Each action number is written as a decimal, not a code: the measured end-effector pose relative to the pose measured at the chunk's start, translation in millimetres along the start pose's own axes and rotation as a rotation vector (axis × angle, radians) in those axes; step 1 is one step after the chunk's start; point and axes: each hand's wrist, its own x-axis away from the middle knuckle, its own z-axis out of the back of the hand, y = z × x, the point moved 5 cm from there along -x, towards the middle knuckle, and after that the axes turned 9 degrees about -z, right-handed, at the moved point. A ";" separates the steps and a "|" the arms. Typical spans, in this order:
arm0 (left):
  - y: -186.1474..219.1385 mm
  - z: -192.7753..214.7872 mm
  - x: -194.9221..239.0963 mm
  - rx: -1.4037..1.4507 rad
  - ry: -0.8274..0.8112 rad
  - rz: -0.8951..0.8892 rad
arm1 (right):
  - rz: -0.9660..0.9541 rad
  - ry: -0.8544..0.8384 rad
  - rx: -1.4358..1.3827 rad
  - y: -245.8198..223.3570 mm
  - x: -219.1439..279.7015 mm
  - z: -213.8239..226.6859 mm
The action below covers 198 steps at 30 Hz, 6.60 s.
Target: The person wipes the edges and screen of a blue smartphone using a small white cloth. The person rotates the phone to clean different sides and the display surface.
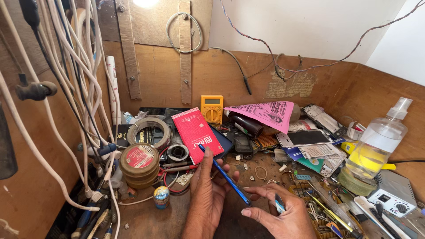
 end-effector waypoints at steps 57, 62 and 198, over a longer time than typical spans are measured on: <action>-13.0 -10.2 7.2 -0.097 -0.209 0.088 | -0.353 -0.065 -0.185 -4.6 0.7 -3.3; -14.7 -14.2 17.7 -0.172 -0.222 0.033 | -0.410 -0.049 -0.197 -8.6 13.5 3.7; 19.2 -37.9 52.2 -0.555 -0.013 -0.469 | 0.088 0.405 0.255 -60.8 59.9 22.8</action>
